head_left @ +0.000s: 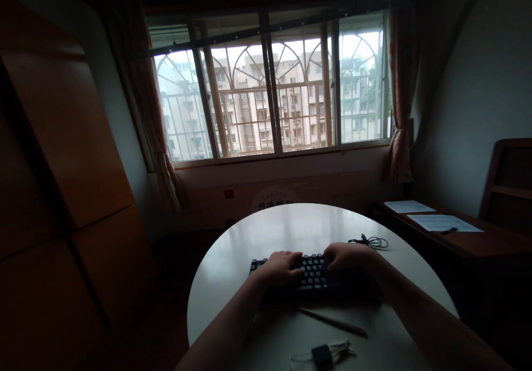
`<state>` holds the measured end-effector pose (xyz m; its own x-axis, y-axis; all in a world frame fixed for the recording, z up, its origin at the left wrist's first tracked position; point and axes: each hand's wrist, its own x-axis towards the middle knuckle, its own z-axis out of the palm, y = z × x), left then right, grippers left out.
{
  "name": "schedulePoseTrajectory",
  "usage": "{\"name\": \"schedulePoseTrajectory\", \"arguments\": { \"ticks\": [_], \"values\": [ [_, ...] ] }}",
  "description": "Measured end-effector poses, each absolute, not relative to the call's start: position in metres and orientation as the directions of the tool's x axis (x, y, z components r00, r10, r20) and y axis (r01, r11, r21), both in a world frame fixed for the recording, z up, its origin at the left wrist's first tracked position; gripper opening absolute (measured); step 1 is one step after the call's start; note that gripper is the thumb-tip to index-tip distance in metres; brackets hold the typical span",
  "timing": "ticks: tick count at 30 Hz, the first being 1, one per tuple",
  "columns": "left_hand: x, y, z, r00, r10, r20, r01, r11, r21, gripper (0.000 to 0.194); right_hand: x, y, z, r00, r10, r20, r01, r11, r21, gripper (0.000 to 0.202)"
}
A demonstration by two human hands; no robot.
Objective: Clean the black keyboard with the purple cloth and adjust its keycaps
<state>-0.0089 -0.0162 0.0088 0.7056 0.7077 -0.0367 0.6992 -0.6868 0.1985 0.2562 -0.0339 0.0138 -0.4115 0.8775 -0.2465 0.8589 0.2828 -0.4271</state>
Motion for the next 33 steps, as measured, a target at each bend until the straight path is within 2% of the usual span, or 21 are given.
{"name": "schedulePoseTrajectory", "arguments": {
  "ticks": [18,33],
  "values": [
    [-0.0099,-0.0234,0.0179,0.698,0.715,-0.048,0.706,-0.674,0.218,0.066,0.2534,-0.0348,0.0137,-0.388,0.89,-0.241,0.856,0.25,-0.453,0.032],
    [-0.008,-0.0253,0.0182,0.704,0.709,-0.042,0.699,-0.682,0.216,0.066,0.2489,-0.0381,0.0144,-0.375,0.903,-0.211,0.885,0.28,-0.373,0.032]
  ]
}}
